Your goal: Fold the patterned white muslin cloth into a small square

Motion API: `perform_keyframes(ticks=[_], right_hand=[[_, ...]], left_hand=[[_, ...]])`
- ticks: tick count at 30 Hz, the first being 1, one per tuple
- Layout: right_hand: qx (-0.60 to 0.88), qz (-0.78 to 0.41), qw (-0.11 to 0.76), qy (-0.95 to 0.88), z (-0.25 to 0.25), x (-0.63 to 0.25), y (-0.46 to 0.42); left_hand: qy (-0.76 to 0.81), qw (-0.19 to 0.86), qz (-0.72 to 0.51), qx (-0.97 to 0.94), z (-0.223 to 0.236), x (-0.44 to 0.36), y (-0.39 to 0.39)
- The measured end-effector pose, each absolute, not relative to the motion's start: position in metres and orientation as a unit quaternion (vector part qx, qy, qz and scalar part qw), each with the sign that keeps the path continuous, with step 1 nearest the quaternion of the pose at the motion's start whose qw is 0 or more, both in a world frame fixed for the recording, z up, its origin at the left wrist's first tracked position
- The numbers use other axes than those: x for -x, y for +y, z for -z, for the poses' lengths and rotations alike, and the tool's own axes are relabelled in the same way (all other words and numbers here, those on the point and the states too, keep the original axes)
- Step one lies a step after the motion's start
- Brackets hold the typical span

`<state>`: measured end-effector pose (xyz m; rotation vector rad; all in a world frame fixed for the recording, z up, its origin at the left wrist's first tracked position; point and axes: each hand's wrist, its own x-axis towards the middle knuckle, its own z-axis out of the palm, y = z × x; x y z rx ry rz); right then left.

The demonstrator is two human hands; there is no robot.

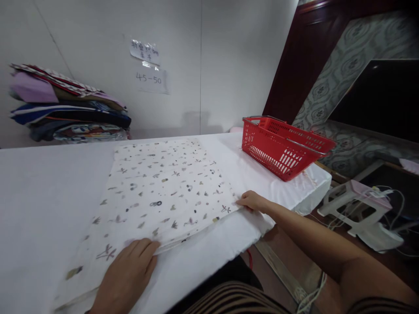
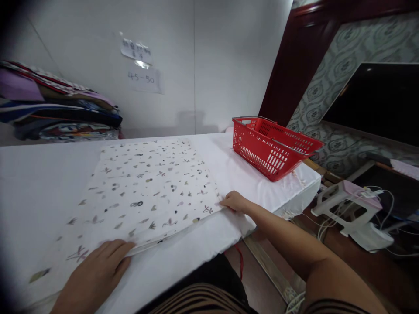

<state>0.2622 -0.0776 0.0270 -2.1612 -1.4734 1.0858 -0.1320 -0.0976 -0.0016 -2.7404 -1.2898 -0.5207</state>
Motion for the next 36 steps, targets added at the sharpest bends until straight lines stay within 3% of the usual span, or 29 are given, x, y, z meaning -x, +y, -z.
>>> perform_keyframes(ticks=[7,14,18,24,27,32,36], right_hand=[[0.762,-0.347,0.143,-0.528,-0.029,-0.264,-0.073],[0.717,-0.458,0.261,-0.456,-0.043,-0.262,-0.072],[0.687,-0.523,0.305,-0.402,-0.042,-0.265,-0.071],[0.667,-0.531,0.351,-0.386,-0.040,-0.264,-0.062],[0.652,-0.541,0.347,-0.402,-0.045,-0.264,-0.056],[0.617,-0.571,0.325,-0.434,-0.047,-0.272,-0.059],[0.657,-0.475,0.288,-0.509,-0.031,-0.279,-0.071]], left_hand=[[-0.414,0.038,0.177,0.892,0.002,0.132,-0.098],[-0.405,0.050,0.202,0.890,0.005,0.133,-0.096],[-0.417,0.013,0.178,0.891,-0.001,0.133,-0.095],[-0.454,-0.083,0.139,0.876,-0.016,0.131,-0.088],[-0.455,-0.111,0.138,0.873,-0.022,0.133,-0.083],[-0.428,-0.062,0.178,0.884,-0.022,0.136,-0.085],[-0.385,-0.026,0.165,0.908,-0.018,0.132,-0.091]])
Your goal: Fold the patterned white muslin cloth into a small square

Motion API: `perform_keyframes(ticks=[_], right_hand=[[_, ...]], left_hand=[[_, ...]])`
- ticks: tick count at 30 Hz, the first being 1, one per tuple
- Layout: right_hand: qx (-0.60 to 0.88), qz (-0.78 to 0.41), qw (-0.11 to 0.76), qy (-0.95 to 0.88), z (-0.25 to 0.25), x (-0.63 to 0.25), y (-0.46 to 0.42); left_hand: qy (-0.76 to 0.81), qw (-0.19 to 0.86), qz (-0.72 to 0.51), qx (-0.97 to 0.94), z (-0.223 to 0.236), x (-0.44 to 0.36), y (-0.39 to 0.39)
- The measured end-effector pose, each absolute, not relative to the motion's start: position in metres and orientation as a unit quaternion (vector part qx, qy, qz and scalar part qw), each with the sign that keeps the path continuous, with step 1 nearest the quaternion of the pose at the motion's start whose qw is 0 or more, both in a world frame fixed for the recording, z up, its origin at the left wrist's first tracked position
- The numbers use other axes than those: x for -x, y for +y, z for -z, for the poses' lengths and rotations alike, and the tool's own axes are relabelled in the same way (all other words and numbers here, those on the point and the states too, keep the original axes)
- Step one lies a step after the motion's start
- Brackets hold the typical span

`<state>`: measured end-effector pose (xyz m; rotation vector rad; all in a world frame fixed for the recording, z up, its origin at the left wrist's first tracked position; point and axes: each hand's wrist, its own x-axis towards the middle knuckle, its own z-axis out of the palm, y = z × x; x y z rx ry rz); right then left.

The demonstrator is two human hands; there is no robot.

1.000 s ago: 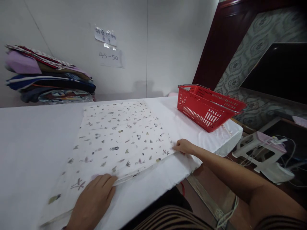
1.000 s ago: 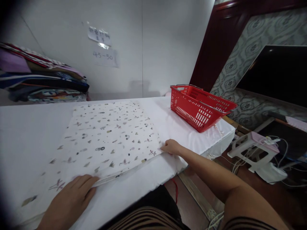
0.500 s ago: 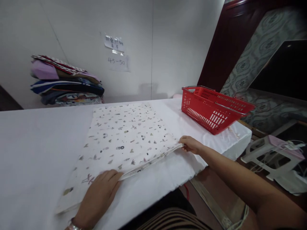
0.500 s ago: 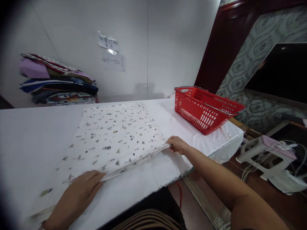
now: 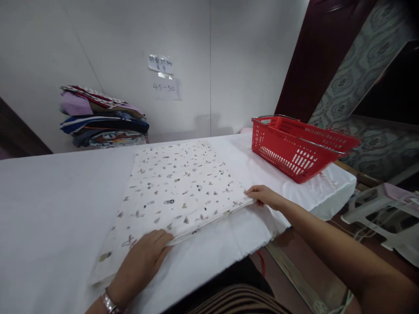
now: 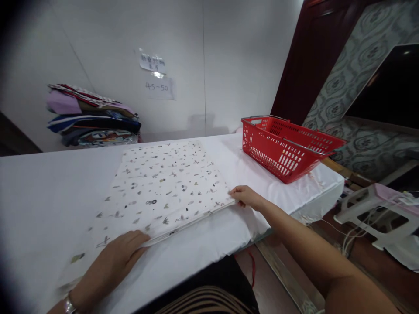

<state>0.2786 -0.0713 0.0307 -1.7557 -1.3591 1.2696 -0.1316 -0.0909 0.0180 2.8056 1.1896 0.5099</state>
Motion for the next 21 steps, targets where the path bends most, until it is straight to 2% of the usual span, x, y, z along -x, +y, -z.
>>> perform_keyframes(ticks=[3,7,11,13,16,21], right_hand=[[0.684,-0.335,0.231,-0.606,-0.016,-0.278,-0.082],[0.641,-0.195,0.196,-0.716,-0.014,-0.277,-0.095],[0.588,-0.061,0.197,-0.782,-0.027,-0.272,-0.105],[0.519,-0.048,0.205,-0.828,-0.032,-0.265,-0.108],[0.435,-0.071,0.171,-0.881,-0.032,-0.253,-0.108],[0.451,-0.043,0.139,-0.881,-0.023,-0.247,-0.102]], left_hand=[[0.374,0.011,-0.155,-0.914,-0.020,0.126,-0.096],[0.387,0.025,-0.133,-0.912,-0.028,0.121,-0.100],[0.389,0.050,-0.140,-0.909,-0.035,0.108,-0.100],[0.378,0.057,-0.146,-0.912,-0.036,0.094,-0.098],[0.357,0.062,-0.140,-0.921,-0.033,0.070,-0.095],[0.378,0.070,-0.107,-0.917,-0.029,0.050,-0.091]])
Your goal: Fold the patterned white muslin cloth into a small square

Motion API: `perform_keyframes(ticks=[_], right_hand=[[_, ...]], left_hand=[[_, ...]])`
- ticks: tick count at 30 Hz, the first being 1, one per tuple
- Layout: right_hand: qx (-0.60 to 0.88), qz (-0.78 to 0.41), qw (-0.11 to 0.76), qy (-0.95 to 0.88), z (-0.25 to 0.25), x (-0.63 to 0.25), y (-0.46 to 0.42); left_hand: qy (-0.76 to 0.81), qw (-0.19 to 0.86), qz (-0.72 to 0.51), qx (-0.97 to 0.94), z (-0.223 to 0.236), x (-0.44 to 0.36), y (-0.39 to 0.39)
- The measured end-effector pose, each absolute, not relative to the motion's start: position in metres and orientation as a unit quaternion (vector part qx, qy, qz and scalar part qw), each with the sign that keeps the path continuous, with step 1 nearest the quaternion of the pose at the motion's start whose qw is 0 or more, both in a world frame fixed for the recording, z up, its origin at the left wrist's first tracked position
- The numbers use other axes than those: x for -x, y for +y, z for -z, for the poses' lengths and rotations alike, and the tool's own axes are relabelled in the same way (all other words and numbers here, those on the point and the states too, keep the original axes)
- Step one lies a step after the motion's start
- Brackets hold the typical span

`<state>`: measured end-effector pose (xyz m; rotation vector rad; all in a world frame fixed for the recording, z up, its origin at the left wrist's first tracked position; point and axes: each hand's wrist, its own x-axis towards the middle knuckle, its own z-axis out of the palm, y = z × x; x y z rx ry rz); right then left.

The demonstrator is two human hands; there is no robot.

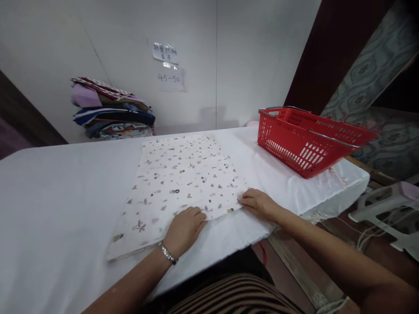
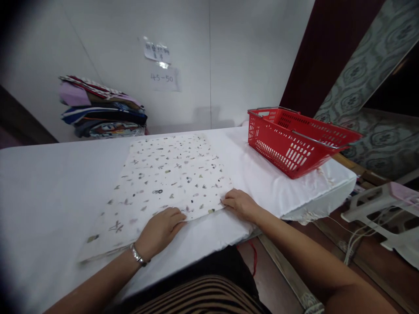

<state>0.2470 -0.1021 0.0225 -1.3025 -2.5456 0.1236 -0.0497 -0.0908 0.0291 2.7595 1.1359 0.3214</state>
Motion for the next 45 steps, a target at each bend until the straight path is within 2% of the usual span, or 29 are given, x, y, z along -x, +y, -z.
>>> perform_keyframes(ticks=[5,10,13,16,28,38,45], right_hand=[[0.443,-0.094,0.152,-0.878,-0.026,-0.251,-0.096],[0.490,-0.006,0.200,-0.848,-0.024,-0.247,-0.090],[0.476,0.030,0.173,-0.862,-0.015,-0.245,-0.089],[0.442,0.016,0.123,-0.889,-0.007,-0.247,-0.090],[0.410,-0.005,0.056,-0.910,-0.020,-0.247,-0.096],[0.395,-0.012,0.036,-0.918,-0.019,-0.253,-0.089],[0.412,0.008,0.079,-0.908,-0.015,-0.254,-0.088]], left_hand=[[0.401,0.071,-0.128,-0.904,-0.032,0.053,-0.087],[0.372,-0.083,-0.183,-0.906,-0.030,0.055,-0.082],[0.348,-0.134,-0.171,-0.912,-0.023,0.054,-0.083],[0.335,-0.116,-0.144,-0.924,-0.016,0.053,-0.086],[0.338,-0.119,-0.113,-0.927,-0.016,0.052,-0.087],[0.338,-0.037,-0.113,-0.934,-0.020,0.054,-0.088],[0.349,-0.015,-0.130,-0.928,-0.018,0.054,-0.088]])
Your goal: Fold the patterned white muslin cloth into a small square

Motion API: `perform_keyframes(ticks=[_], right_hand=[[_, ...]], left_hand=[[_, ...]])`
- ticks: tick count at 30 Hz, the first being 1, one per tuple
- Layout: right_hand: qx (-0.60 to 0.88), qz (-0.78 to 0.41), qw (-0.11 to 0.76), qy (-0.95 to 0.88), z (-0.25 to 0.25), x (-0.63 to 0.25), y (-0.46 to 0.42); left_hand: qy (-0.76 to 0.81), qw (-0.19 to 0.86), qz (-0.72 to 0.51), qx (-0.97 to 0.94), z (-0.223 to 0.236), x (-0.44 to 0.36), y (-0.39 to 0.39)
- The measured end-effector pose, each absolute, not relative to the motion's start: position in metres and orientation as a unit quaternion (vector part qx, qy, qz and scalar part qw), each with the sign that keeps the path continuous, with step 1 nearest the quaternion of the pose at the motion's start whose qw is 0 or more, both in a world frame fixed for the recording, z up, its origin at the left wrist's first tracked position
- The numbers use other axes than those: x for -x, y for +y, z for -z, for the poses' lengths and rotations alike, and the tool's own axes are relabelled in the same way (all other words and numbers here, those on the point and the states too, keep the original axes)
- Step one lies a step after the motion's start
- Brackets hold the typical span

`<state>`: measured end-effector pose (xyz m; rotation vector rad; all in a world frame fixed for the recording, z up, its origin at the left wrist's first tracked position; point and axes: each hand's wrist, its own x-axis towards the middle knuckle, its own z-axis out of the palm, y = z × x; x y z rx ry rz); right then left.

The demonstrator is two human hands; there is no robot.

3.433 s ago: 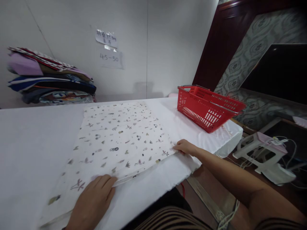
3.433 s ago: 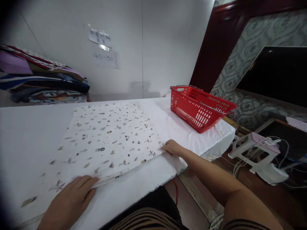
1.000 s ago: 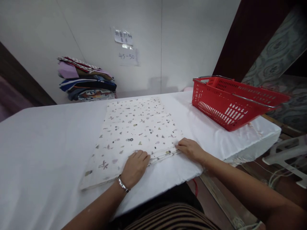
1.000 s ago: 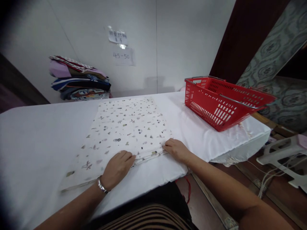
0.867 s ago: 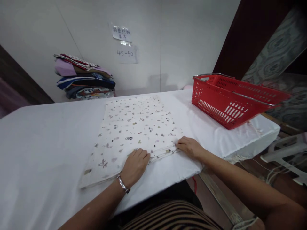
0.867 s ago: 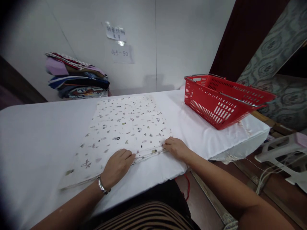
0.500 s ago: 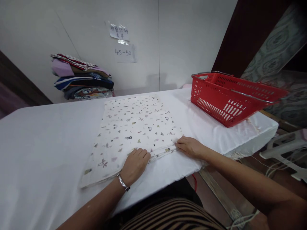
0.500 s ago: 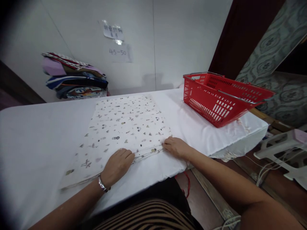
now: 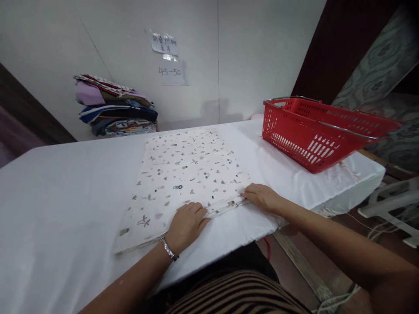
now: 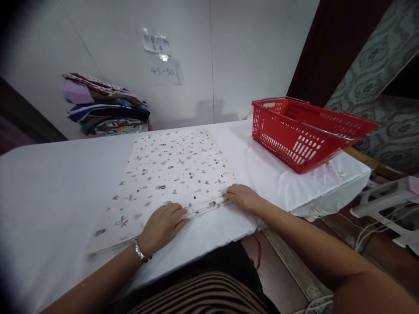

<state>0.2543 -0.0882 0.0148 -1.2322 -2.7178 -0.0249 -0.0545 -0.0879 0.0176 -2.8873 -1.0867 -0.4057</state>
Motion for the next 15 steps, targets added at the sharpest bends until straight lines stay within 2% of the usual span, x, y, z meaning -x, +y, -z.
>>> perform_keyframes(ticks=[6,15], right_hand=[[0.455,0.005,0.113,-0.884,-0.0250,-0.2505,-0.0885],[0.436,0.016,0.082,-0.896,-0.0242,-0.2515,-0.0909]], left_hand=[[-0.355,0.029,0.147,0.923,-0.0138,0.0524,-0.0882],[-0.356,0.047,0.125,0.925,-0.0167,0.0500,-0.0907]])
